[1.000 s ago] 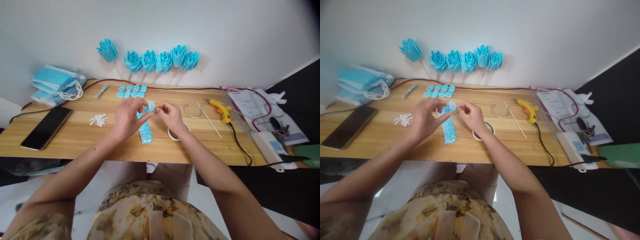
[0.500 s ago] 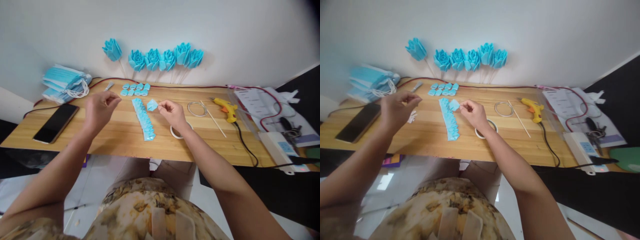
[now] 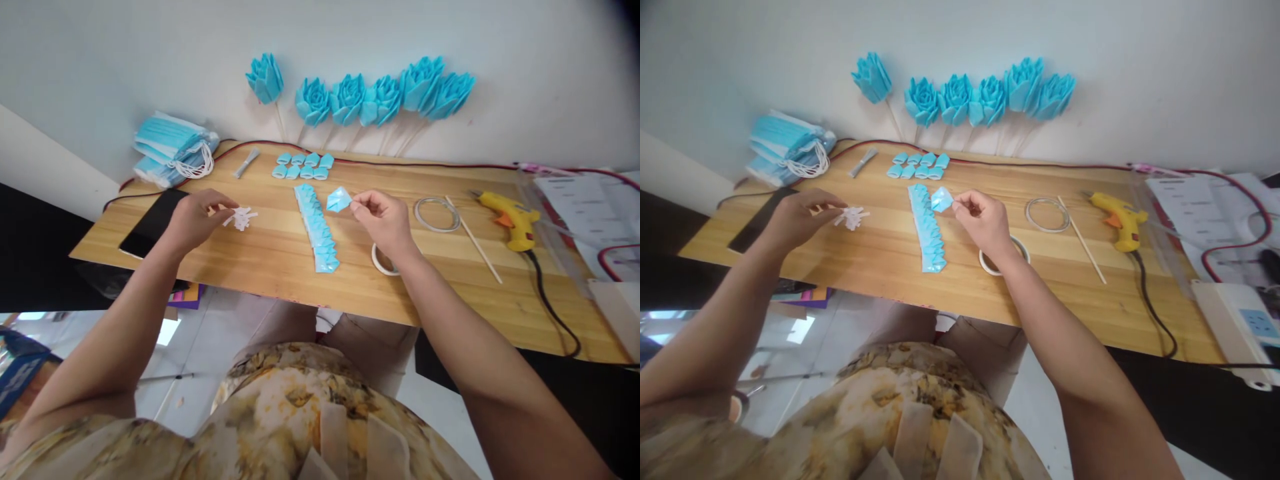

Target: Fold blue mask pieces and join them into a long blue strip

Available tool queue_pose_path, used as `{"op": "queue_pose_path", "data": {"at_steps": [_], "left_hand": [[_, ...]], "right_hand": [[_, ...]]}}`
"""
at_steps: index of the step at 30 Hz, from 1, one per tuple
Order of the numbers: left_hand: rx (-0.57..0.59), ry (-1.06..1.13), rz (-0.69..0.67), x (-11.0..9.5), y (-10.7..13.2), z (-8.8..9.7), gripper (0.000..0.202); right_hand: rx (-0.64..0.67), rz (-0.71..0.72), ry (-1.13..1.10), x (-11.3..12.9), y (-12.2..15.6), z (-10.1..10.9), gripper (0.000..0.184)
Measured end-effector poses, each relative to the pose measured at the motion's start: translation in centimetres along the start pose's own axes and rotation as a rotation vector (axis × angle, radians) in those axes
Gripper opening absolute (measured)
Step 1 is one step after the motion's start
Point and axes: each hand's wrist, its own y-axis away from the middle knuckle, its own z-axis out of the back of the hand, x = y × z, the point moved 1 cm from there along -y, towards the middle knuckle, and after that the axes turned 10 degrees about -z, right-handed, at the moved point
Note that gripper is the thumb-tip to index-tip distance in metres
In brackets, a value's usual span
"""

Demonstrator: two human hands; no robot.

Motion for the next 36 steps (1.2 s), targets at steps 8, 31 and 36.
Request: {"op": "queue_pose_path", "data": {"at_steps": [8, 31, 36], "left_hand": [[-0.050, 0.291, -0.120, -8.6, -1.5, -2.8, 0.028], [0.041, 0.932, 0.138, -12.7, -5.3, -8.1, 0.017], [0.042, 0.971, 0.124, -13.1, -5.0, -8.7, 0.021]], "right_hand": [[0.204, -0.054, -0.124, 0.7, 0.4, -0.2, 0.020], [0.316, -0.192, -0.371, 0.8, 0.4, 0.4, 0.034], [0.365, -0.121, -0.264, 0.8, 0.4, -0.1, 0.034]]}}
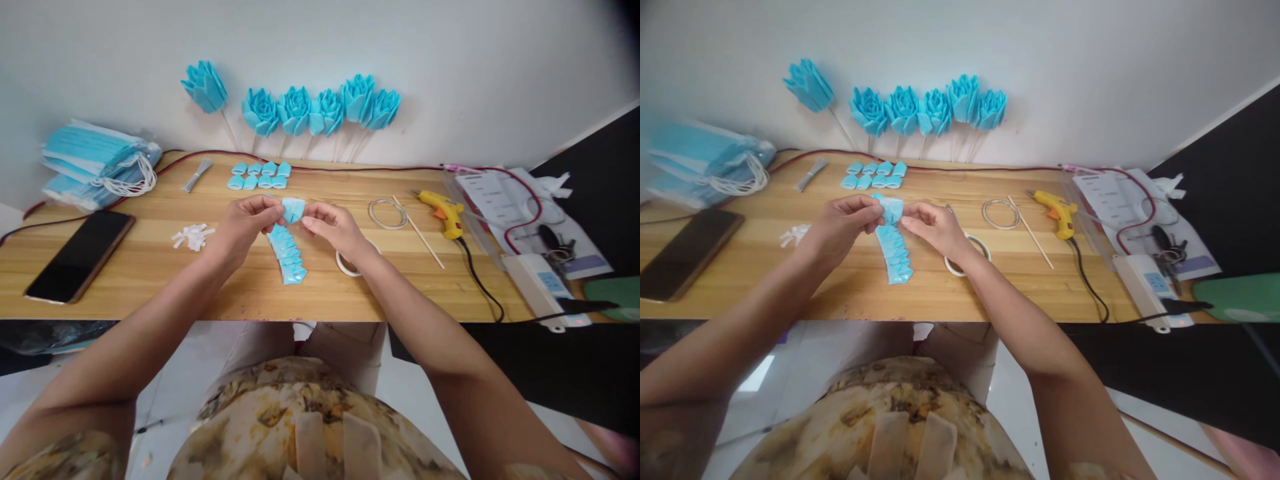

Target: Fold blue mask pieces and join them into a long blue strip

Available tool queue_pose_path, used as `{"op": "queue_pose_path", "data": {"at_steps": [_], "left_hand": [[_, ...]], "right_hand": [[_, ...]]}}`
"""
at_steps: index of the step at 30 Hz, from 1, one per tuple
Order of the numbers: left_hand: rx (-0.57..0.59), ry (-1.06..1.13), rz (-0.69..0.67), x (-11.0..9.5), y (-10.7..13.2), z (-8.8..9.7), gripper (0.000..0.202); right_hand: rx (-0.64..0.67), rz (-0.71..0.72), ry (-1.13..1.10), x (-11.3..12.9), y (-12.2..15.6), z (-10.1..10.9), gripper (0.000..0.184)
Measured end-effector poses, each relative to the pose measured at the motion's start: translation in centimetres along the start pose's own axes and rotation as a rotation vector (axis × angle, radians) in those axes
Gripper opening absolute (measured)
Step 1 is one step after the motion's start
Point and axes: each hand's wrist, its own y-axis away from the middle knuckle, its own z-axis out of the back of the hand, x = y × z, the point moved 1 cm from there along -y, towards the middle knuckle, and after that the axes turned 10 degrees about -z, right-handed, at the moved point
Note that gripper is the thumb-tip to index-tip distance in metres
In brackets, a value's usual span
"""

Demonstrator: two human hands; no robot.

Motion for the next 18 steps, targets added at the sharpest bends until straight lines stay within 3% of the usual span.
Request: {"op": "queue_pose_path", "data": {"at_steps": [18], "left_hand": [[0.020, -0.016, 0.019, 0.6, 1.3, -0.7, 0.019]], "right_hand": [[-0.116, 0.034, 0.083, -0.6, -0.2, 0.2, 0.021]]}}
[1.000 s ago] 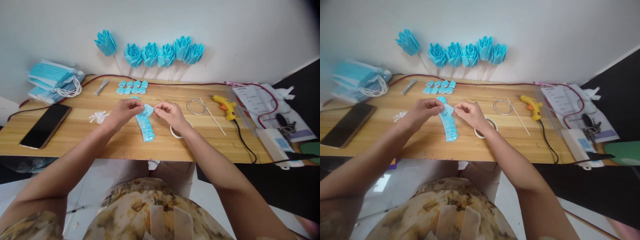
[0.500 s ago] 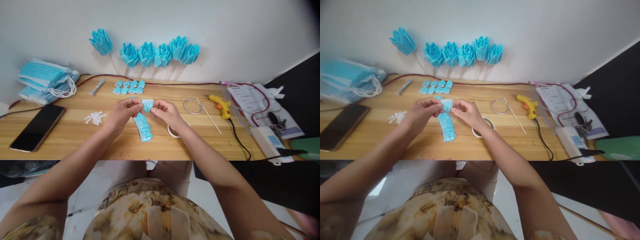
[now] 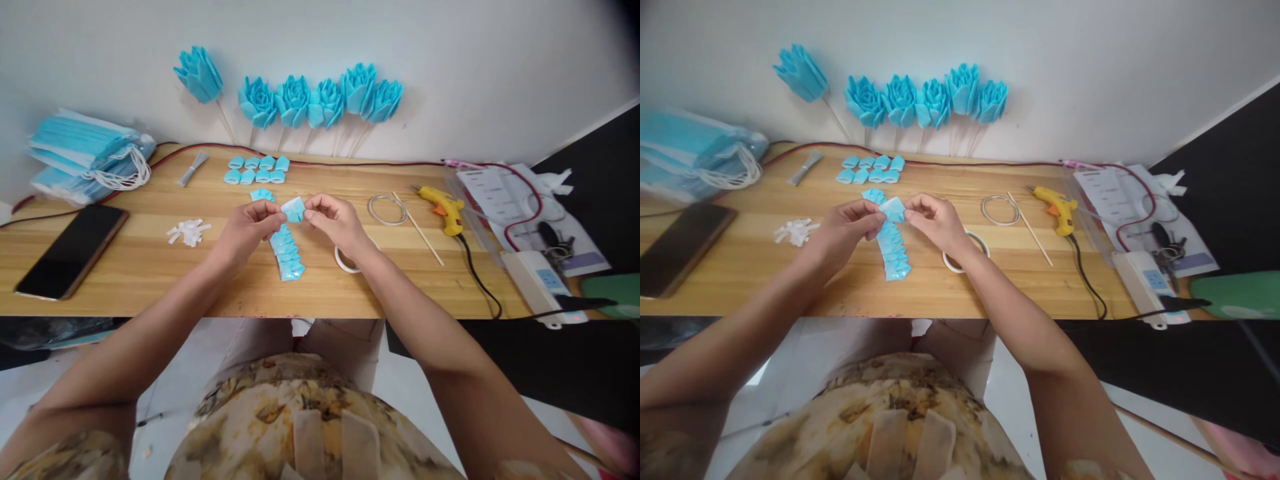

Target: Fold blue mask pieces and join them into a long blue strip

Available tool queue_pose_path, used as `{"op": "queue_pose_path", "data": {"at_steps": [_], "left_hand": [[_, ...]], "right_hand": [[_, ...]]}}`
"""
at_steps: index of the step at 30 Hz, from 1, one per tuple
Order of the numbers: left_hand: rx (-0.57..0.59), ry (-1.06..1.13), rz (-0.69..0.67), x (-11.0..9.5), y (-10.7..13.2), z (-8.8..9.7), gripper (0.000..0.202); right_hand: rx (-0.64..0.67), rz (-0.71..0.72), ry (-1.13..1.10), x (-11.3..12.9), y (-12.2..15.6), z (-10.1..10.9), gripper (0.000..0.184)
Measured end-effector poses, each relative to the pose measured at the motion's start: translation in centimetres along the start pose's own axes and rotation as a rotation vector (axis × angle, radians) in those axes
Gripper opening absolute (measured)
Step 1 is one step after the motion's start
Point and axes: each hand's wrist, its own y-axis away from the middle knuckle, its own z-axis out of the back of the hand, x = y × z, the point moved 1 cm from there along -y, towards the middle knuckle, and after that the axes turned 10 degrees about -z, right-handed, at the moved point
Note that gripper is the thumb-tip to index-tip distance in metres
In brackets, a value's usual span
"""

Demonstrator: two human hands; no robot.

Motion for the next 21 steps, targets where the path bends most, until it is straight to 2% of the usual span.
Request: {"op": "queue_pose_path", "data": {"at_steps": [6, 9, 11, 14, 17, 19, 21], "left_hand": [[0.026, -0.107, -0.070, -0.2, 0.6, 0.6, 0.015], [-0.032, -0.329, -0.145, -0.4, 2.0, 1.6, 0.017], [-0.025, -0.521, -0.203, -0.5, 3.5, 2.2, 0.019], [0.133, -0.691, -0.319, -0.1, 5.8, 2.6, 0.021], [0.274, -0.763, -0.426, 0.9, 7.8, 2.6, 0.024], [0.298, -0.810, -0.465, 1.6, 8.7, 2.5, 0.026], [0.294, -0.829, -0.495, 2.3, 9.2, 2.4, 0.027]], "right_hand": [[0.021, -0.022, -0.016, 0.2, 0.1, 0.1, 0.020], [-0.006, -0.009, -0.007, 0.1, -0.1, 0.4, 0.023], [-0.031, -0.017, 0.013, 0.3, -0.1, 0.6, 0.024], [-0.041, -0.026, 0.038, 1.8, 0.3, 0.9, 0.026], [0.028, 0.010, 0.044, 4.2, 1.7, 0.9, 0.020], [0.116, 0.019, 0.093, 5.4, 3.1, 0.7, 0.011], [0.211, -0.032, 0.219, 5.6, 4.7, 0.5, 0.008]]}}
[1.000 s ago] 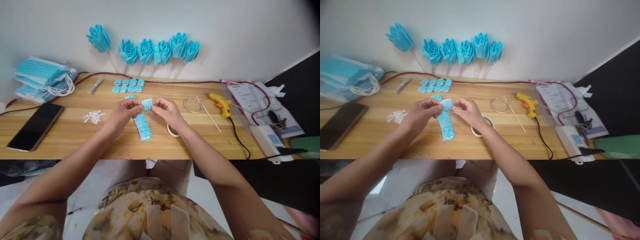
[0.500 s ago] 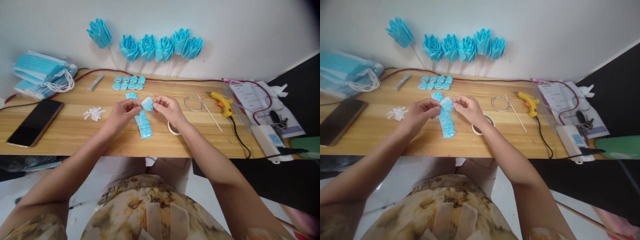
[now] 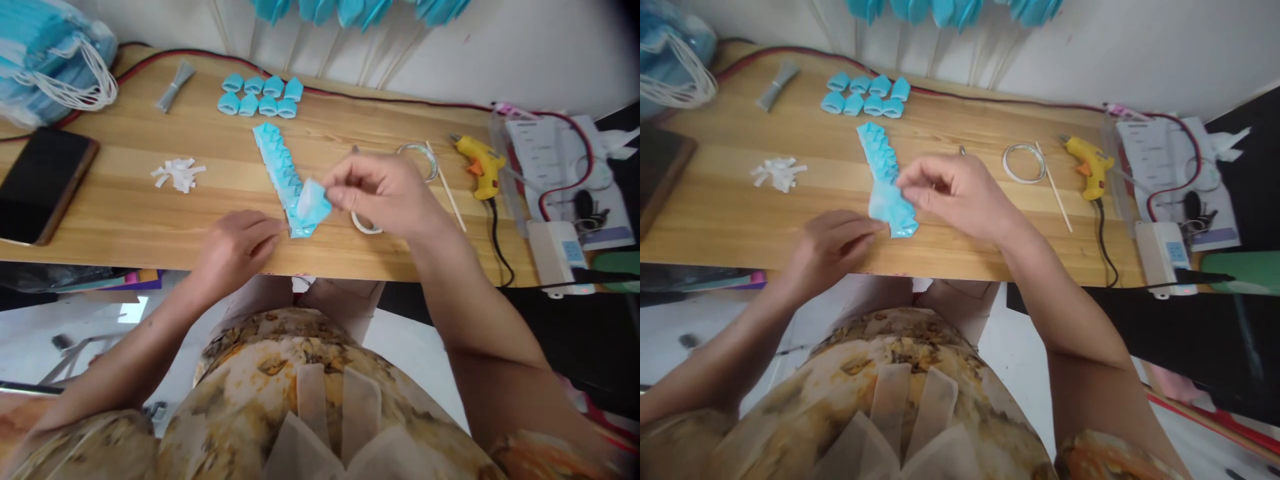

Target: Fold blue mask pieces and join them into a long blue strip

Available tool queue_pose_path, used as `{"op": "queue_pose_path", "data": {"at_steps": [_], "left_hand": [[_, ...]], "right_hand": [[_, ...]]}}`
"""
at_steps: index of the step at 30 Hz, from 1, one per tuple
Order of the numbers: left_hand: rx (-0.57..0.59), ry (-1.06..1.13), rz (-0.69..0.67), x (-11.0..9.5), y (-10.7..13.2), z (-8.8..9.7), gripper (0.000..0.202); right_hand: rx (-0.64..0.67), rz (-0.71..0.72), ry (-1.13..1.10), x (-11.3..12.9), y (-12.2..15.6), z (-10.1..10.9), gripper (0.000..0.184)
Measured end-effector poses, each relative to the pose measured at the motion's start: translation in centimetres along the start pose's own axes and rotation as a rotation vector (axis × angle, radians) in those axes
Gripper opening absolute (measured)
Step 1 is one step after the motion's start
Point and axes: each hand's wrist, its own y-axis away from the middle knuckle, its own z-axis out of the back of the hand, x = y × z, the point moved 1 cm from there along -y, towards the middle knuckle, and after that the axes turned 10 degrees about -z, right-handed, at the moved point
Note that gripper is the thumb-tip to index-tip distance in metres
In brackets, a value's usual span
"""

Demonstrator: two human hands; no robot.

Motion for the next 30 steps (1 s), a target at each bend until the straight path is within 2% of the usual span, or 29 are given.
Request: {"op": "queue_pose_path", "data": {"at_steps": [2, 4, 10, 14, 22, 30], "left_hand": [[-0.013, -0.007, -0.014, 0.1, 0.3, -0.4, 0.029], [-0.010, -0.024, -0.035, 0.2, 0.4, -0.7, 0.031], [0.064, -0.106, -0.044, 0.1, 0.2, -0.7, 0.036], [0.096, -0.126, -0.026, 0.0, 0.0, -0.6, 0.039], [0.094, -0.079, 0.033, -0.1, 0.0, -0.7, 0.039], [-0.027, 0.050, 0.067, -0.2, 0.5, -0.2, 0.032]], "right_hand": [[0.078, -0.058, 0.133, -0.6, 1.4, -0.5, 0.008], [0.116, -0.054, 0.219, -1.7, 2.6, -1.1, 0.008], [0.084, 0.044, 0.309, -4.2, 4.2, -2.4, 0.014], [0.051, 0.104, 0.410, -4.4, 4.1, -2.7, 0.016], [0.068, 0.205, 0.569, -4.1, 3.0, -2.7, 0.015], [0.061, 0.195, 0.640, -3.5, 2.6, -2.6, 0.007]]}}
